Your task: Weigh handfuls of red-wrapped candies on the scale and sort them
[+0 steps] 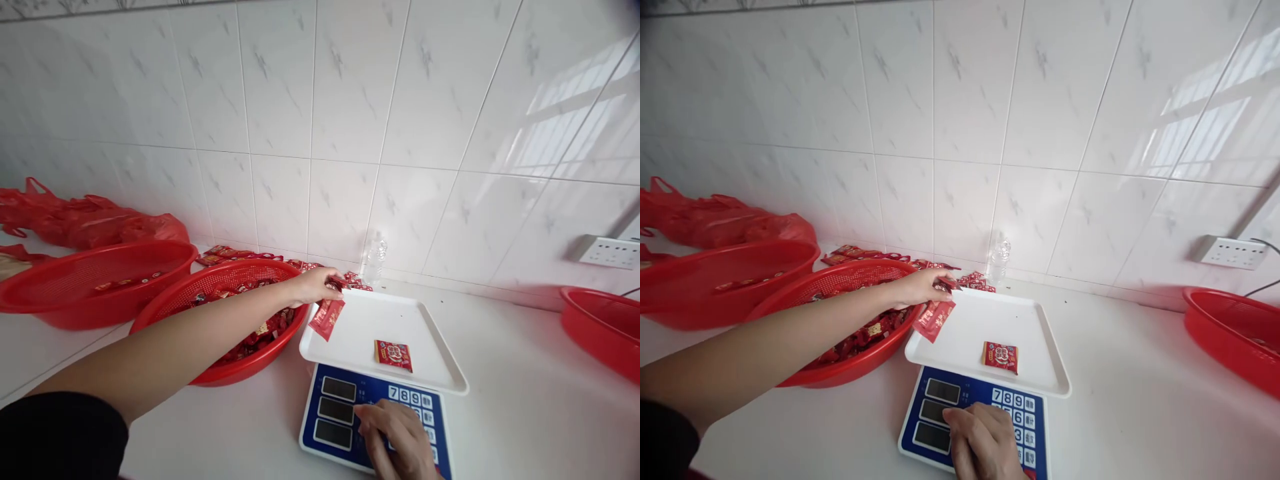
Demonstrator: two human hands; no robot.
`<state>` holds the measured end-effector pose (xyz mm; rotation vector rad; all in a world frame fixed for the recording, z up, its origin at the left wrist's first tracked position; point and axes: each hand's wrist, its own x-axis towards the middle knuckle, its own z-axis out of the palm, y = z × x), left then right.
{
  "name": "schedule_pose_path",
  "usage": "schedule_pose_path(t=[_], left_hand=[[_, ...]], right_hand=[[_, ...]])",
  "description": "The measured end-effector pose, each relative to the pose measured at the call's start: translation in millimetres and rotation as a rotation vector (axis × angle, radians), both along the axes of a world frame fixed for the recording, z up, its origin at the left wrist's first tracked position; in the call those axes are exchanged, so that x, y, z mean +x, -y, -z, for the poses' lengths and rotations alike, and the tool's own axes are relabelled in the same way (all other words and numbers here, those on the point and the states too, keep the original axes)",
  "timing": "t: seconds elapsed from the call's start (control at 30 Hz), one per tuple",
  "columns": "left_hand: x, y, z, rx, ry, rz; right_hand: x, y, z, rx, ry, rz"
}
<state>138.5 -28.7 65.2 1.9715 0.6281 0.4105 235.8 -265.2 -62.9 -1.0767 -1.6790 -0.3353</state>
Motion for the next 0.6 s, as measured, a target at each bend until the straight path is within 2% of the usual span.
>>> schedule_pose_path(t=[0.1,0.17,0.23,0.3,0.37,0.47,0.6], left_hand=[[19,9,10.4,0.048,-0.133,0.095],[23,10,13.2,0.123,-0.219,0.146],[20,6,12.4,0.217,-0.214,0.143],[11,-5,9.2,0.300,-0.149,0.084],[-5,-22,6.6,0.403,-0.137,-0.045],[-42,-54,9.5,0.536,-0.277,-0.249],[-109,-90,26.4,0.560,-0.505,-0.363]], right_hand=[[5,-1,-1.4,-0.023,0.065,-0.032],[7,-1,-1.4,-0.045,0.074,-0.026],[7,0,-1.4,-0.059,0.069,-0.014],[6,0,-1.4,-0.058,0.060,-0.011],[5,-1,-0.8,-0.044,0.043,-0.009],[3,-1,1.7,-0.014,0.013,0.011],[2,-1,8.2,-0.018,0.034,0.023]])
